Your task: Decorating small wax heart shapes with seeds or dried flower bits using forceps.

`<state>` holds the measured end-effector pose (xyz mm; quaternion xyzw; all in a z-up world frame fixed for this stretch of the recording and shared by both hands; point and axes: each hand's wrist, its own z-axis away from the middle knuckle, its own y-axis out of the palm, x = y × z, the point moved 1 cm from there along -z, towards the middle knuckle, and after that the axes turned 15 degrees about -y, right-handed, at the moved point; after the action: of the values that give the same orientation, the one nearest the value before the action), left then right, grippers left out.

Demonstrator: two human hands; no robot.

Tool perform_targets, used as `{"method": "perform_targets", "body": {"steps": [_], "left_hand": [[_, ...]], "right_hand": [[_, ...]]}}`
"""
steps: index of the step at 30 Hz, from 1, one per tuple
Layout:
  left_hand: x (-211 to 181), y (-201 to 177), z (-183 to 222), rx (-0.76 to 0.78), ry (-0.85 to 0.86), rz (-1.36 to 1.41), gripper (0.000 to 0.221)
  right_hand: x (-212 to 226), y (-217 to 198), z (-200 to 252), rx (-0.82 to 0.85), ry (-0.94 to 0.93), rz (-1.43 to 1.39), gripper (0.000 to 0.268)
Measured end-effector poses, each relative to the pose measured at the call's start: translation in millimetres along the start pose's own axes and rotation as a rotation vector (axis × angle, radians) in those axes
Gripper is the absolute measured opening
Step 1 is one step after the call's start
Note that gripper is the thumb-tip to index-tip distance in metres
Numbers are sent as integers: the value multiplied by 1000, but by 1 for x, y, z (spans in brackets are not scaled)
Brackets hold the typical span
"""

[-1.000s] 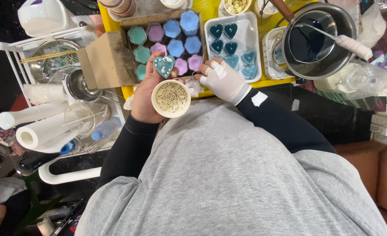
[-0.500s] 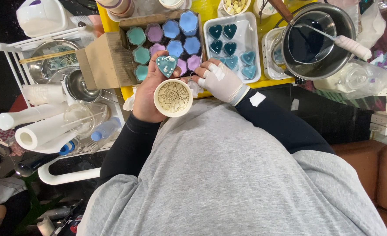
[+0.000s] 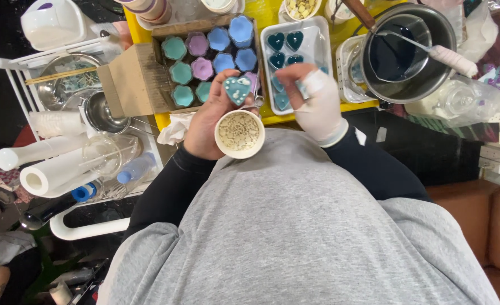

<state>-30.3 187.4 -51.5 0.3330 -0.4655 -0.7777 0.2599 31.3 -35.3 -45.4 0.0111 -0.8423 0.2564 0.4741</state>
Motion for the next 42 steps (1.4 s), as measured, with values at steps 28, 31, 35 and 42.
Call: {"method": "perform_targets", "body": {"steps": [28,31,35,42], "left_hand": [[34,7,-43,93,-214,-84,46],[29,-2,-40,34,-215,-111,51],[16,-10,-35,-5,-179,-77,48],[-6,-20,-26,-15,-82,-43,48]], "right_hand": [[58,-52,0,43,4,35,62],[55,-54,9,-34,42,-38,58],[57,-60,18,-14,46,149,51],[18,-43,54,38,113,294,42]]}}
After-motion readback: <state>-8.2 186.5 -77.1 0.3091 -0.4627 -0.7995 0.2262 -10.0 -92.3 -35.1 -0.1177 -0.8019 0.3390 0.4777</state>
